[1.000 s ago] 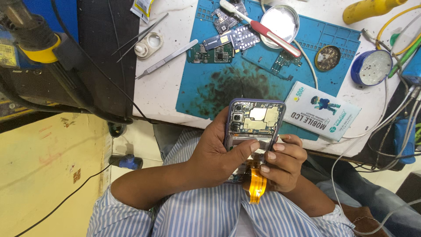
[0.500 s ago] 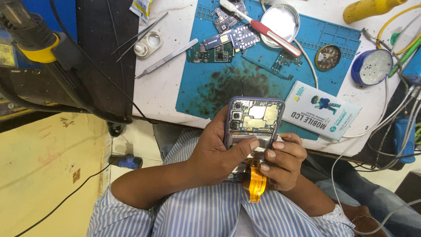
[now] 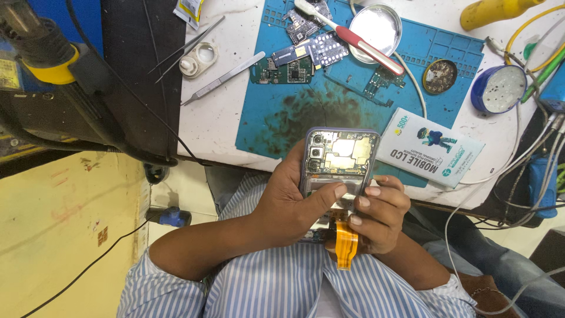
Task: The person uses a soldering iron and tweezers to work on a small circuit board, then handles a disassembled smartphone, connecting ribbon cables and adjusting internal components. The person uses a screwdriver to remove screws and a hot air gun to heat the motherboard.
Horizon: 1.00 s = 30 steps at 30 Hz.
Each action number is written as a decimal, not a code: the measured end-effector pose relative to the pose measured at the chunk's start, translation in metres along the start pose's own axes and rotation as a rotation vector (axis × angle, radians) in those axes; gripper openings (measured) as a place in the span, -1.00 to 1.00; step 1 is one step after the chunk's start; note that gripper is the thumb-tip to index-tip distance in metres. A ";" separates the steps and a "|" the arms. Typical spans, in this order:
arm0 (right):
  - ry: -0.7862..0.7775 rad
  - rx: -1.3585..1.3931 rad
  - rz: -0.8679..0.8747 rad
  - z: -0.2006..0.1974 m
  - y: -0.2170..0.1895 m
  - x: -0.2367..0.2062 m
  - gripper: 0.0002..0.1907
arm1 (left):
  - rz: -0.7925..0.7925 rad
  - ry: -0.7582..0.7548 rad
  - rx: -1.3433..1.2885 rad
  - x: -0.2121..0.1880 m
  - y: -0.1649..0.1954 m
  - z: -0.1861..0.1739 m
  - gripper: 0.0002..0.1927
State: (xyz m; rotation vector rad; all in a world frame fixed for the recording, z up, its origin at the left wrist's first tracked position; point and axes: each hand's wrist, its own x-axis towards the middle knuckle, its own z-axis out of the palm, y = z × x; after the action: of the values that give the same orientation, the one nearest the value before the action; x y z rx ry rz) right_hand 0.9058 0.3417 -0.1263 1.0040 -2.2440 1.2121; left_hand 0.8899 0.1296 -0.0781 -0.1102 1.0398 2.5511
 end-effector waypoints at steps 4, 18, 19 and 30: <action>-0.029 0.062 0.091 0.005 -0.008 0.019 -0.20 | 0.019 0.041 0.058 -0.002 -0.005 -0.002 -0.47; 0.045 0.904 1.161 0.007 -0.028 -0.025 -0.68 | 0.068 0.024 0.190 -0.005 -0.022 -0.014 -0.54; 0.079 0.930 1.191 0.007 -0.028 -0.029 -0.69 | 0.049 0.015 0.223 -0.005 -0.021 -0.018 -0.53; 0.255 -0.832 0.472 -0.055 -0.019 -0.015 -0.54 | 0.389 0.188 0.946 0.002 -0.013 -0.064 -0.70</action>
State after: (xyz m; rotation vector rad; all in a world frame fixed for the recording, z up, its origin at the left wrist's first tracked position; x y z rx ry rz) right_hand 0.9302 0.3872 -0.0956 0.0044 -2.4619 0.3952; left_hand 0.8889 0.0948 -0.1332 0.1264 2.4037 2.0764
